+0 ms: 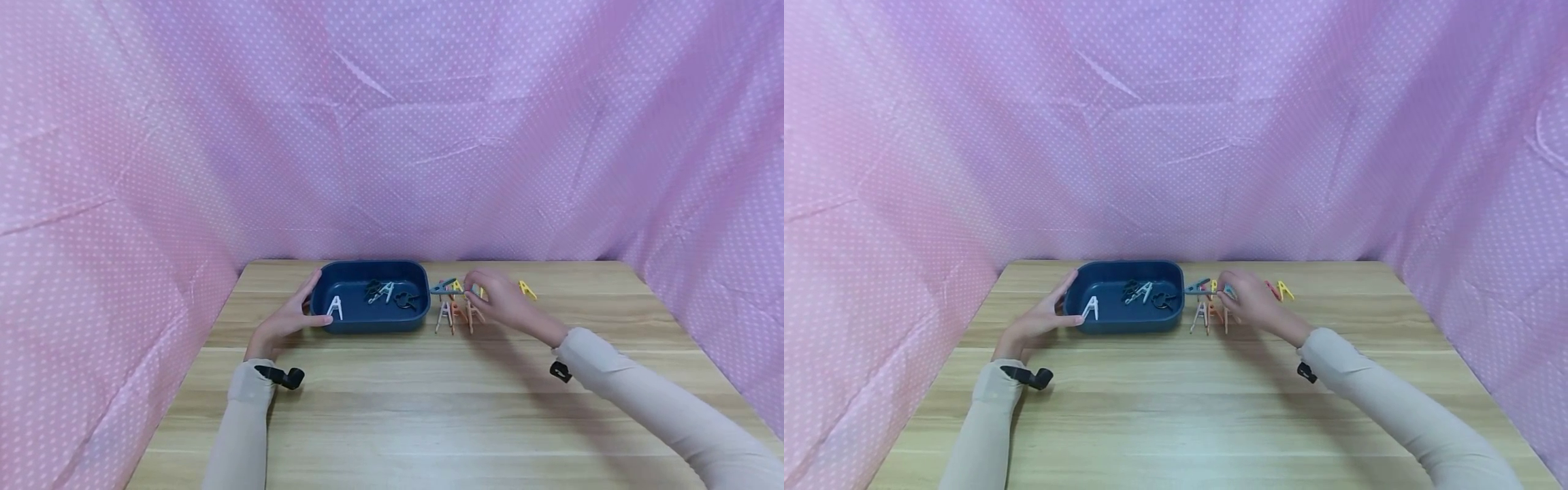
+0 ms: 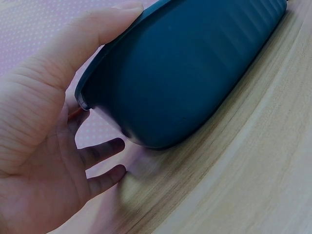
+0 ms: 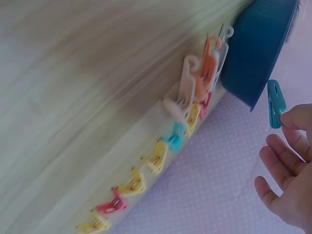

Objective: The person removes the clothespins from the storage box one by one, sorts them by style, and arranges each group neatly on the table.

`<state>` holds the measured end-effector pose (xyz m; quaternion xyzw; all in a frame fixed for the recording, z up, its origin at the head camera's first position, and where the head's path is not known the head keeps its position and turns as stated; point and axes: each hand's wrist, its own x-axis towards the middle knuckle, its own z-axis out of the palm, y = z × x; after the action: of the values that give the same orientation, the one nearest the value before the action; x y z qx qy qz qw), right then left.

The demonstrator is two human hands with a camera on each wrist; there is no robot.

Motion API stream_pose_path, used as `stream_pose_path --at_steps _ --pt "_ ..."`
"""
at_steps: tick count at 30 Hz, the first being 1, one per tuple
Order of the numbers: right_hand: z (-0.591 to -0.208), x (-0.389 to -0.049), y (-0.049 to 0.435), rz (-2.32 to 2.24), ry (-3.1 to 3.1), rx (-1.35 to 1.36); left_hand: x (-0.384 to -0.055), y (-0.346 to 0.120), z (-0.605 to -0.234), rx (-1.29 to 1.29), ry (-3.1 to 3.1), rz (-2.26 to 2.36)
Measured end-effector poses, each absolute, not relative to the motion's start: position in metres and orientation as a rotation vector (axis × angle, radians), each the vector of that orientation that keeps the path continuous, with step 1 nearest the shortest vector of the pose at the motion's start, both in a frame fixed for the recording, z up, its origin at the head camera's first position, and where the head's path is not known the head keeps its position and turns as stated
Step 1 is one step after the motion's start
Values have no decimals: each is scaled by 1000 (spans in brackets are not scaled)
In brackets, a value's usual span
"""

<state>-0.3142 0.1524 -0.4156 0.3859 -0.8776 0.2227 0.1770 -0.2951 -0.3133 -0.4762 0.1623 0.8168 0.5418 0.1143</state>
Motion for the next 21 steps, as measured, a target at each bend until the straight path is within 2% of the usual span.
stream_pose_path --at_steps 21 --pt "-429 -315 208 521 -2448 1015 -294 -312 -475 473 2414 1568"
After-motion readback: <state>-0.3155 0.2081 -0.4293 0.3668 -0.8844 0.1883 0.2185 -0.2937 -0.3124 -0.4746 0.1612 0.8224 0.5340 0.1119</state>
